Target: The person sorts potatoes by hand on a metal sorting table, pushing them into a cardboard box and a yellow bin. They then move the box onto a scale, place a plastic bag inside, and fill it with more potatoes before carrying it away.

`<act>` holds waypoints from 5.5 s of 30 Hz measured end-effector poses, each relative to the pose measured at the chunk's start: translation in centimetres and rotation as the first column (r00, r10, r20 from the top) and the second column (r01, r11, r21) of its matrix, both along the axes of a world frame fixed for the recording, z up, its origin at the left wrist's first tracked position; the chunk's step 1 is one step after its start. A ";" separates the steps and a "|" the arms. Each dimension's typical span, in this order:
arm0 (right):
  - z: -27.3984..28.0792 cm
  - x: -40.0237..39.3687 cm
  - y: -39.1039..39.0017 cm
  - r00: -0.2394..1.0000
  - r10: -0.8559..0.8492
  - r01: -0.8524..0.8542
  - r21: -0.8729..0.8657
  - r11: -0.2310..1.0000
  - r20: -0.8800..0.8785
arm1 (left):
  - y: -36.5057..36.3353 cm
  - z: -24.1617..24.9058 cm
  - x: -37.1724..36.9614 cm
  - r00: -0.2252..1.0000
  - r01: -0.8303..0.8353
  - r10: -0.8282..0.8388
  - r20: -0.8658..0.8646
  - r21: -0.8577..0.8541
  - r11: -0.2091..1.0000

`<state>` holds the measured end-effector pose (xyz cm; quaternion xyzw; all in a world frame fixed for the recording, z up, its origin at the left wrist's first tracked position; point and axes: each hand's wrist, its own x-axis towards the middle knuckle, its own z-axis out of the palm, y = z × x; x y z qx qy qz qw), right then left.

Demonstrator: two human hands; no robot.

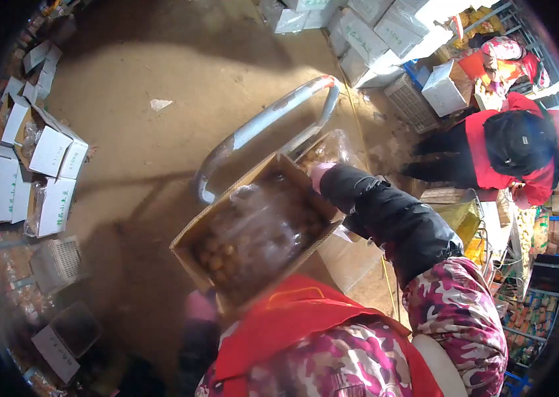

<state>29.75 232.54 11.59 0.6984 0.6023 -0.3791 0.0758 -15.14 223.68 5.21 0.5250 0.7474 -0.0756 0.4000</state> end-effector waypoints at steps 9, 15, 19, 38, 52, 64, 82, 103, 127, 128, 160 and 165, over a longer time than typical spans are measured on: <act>-7.2 1.3 -2.0 0.923 0.288 -0.316 0.076 0.946 0.254 | -0.4 -6.1 -2.7 0.987 0.111 -0.121 -0.108 -0.099 0.989; -7.6 1.2 -5.8 0.994 0.031 -0.030 -0.012 0.999 0.105 | -6.5 -12.4 -3.0 0.992 0.017 -0.036 -0.123 -0.149 0.989; -8.8 3.7 -5.5 0.997 0.015 -0.015 -0.010 1.000 0.073 | -2.5 -7.4 1.6 0.982 0.171 -0.176 -0.061 -0.085 0.982; -14.4 8.8 -19.2 0.801 -0.597 0.566 0.382 0.731 -0.044 | -0.1 -18.9 -2.4 0.865 0.502 -0.500 0.049 -0.052 0.863; -22.8 10.6 -79.5 0.376 -0.926 0.907 -0.190 0.375 -0.030 | -10.7 -12.7 22.7 0.742 0.668 -0.669 -0.055 -0.028 0.743; -25.6 5.2 -121.2 -0.661 -0.747 0.748 -0.010 -0.663 0.075 | -32.2 -10.3 58.6 0.700 0.672 -0.522 0.487 -0.203 0.712; -23.5 -10.9 -127.3 -0.853 -0.493 0.489 0.068 -0.870 -0.170 | -83.0 -16.2 84.9 -0.853 0.505 -0.378 0.360 0.390 -0.770; -16.2 3.4 -161.4 -0.908 -0.127 0.244 -0.257 -0.935 -0.399 | -121.9 -23.8 99.0 -0.837 0.541 -0.546 0.034 0.198 -0.817; -22.6 4.6 -211.7 -0.900 -0.320 0.379 -0.166 -0.911 -0.296 | -155.8 -4.0 117.6 -0.190 0.702 -0.924 -0.332 0.612 -0.364; -22.7 4.9 -213.4 -0.898 -0.318 0.377 -0.159 -0.912 -0.303 | -152.6 -1.3 121.6 -0.096 0.626 -0.916 -0.389 0.692 -0.359; -18.1 -12.4 -249.4 -0.950 -0.027 0.303 0.901 -0.311 0.310 | -211.0 -5.1 89.0 -0.907 0.368 -0.216 0.361 0.432 -0.823; -18.5 -10.5 -257.8 -0.982 -0.071 -0.090 0.773 -0.628 -0.172 | -210.1 -9.0 85.2 -0.831 0.553 -0.422 0.362 0.462 -0.693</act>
